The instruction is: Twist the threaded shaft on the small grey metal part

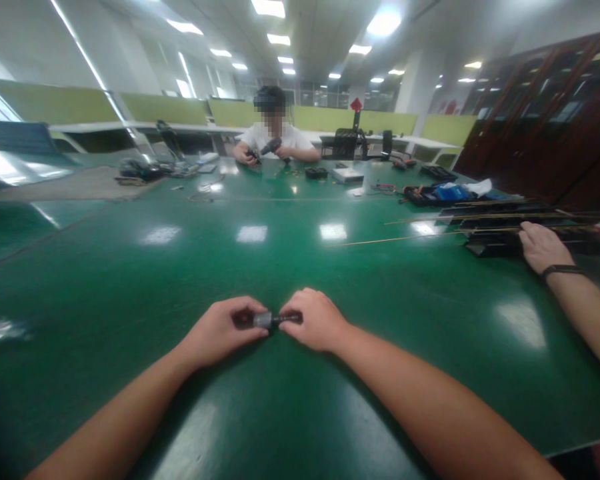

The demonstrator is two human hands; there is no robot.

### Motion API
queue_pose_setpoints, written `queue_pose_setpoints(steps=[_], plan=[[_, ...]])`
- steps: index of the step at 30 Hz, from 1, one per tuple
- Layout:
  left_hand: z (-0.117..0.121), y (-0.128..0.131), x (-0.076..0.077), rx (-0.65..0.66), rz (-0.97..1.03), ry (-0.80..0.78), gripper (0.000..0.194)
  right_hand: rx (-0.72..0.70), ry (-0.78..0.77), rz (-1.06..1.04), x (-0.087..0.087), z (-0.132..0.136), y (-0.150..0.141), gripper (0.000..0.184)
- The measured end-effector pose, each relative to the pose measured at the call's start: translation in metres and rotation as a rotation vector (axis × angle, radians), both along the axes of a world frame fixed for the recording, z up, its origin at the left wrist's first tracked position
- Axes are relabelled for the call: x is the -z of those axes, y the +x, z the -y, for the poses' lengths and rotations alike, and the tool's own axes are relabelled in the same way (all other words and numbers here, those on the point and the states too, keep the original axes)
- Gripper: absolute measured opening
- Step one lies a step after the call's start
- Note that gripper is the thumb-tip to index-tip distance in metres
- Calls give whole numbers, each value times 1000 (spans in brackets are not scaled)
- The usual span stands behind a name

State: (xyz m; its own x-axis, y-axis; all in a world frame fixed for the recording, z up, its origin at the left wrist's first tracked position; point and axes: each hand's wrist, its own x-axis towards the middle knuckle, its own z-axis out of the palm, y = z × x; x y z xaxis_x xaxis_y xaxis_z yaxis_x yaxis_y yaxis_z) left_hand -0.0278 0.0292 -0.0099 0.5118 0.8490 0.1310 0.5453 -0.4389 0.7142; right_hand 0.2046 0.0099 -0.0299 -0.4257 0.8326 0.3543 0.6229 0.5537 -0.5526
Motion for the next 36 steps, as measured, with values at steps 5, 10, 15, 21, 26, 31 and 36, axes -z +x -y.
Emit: queue_pose_setpoints(steps=[5,10,15,21,26,31,36], plan=[[1,0,-1,9,-3,15,22,3,0,3,0,0,0,9],[3,-1,-1,6,-26,54,20,-4,1,-6,-1,1,0,9],[3,-1,-2,2,-33,94,22,-1,3,-17,-1,2,1,8],[4,-1,-3,16,-28,70,20,-6,15,-15,0,2,2,8],[5,0,-5,8,-17,61,19,-11,10,-19,0,2,2,8],[5,1,-7,5,-12,47,19,-10,5,-28,-2,3,3,7],[5,1,-8,6,-7,46,19,-4,13,-26,-3,4,3,7]])
